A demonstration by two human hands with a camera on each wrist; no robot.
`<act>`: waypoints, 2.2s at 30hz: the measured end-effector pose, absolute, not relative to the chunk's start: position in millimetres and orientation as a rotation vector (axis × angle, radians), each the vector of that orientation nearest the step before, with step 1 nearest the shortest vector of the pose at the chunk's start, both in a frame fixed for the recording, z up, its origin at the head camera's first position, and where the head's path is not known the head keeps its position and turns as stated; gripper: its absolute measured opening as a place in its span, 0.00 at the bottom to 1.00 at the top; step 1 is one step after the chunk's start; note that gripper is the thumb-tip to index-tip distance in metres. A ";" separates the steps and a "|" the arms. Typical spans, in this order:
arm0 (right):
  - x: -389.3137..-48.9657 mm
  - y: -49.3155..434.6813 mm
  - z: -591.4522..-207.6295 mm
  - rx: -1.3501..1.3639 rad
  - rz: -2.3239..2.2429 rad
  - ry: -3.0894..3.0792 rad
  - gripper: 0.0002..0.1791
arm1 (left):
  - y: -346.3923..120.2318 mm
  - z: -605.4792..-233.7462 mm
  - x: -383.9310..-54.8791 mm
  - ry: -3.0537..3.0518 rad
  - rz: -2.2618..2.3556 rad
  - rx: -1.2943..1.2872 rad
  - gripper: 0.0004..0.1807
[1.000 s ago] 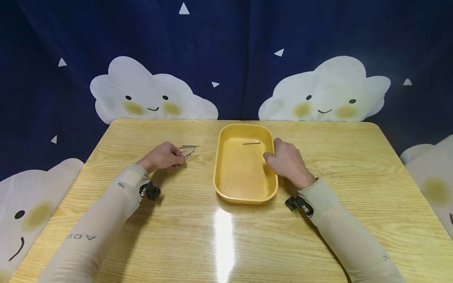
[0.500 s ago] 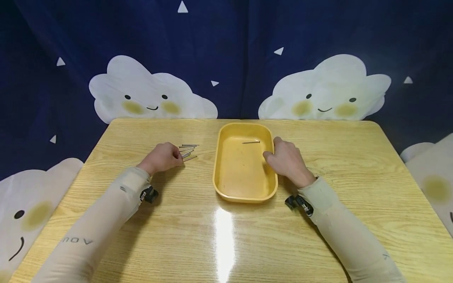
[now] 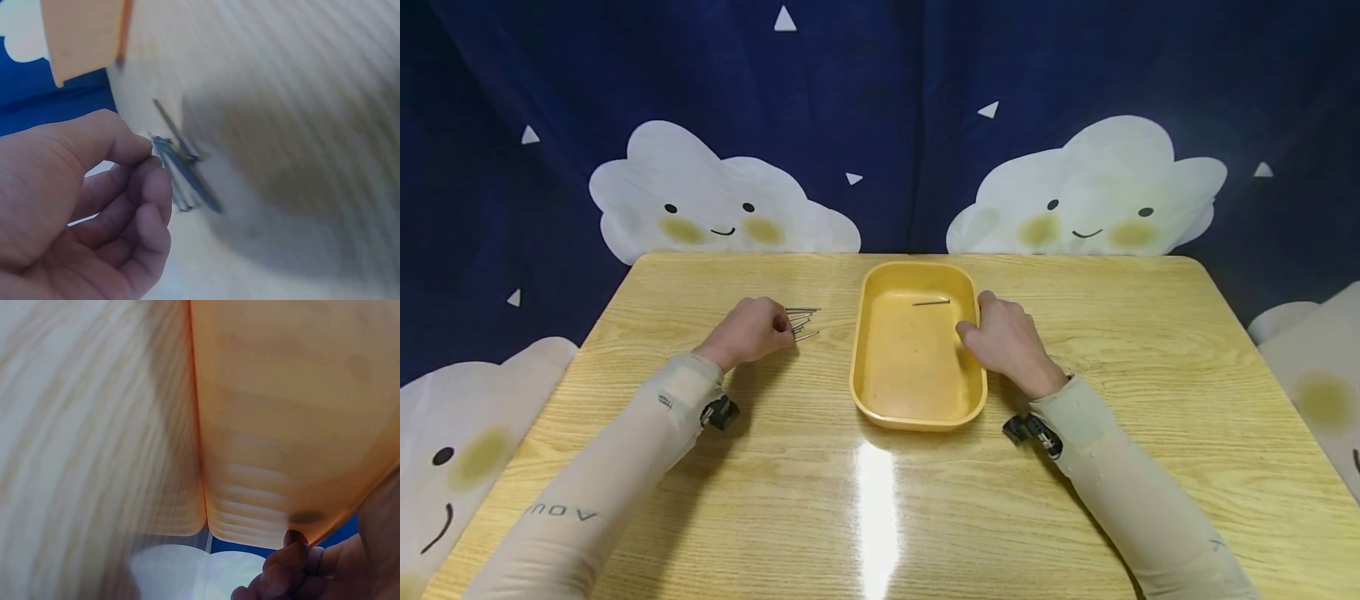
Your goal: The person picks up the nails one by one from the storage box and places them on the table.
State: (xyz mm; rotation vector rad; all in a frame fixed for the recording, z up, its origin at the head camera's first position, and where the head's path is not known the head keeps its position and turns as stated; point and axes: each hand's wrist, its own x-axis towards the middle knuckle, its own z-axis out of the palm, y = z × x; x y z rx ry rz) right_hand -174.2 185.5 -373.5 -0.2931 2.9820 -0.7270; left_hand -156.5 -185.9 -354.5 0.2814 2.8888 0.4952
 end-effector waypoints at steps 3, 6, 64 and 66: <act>-174.4 186.2 -373.9 -0.295 -0.732 2.981 0.18 | -178.6 -348.2 -158.5 2.919 0.493 0.319 0.06; -174.8 186.7 -374.3 -0.304 -0.730 2.976 0.19 | -169.9 -340.5 -160.4 2.956 0.489 0.365 0.07; -174.9 186.1 -374.5 -0.294 -0.729 2.997 0.19 | -50.1 -293.9 -212.4 2.939 0.666 0.573 0.07; -174.9 185.5 -374.6 -0.295 -0.731 2.996 0.19 | -47.5 -296.1 -214.0 2.934 0.667 0.544 0.06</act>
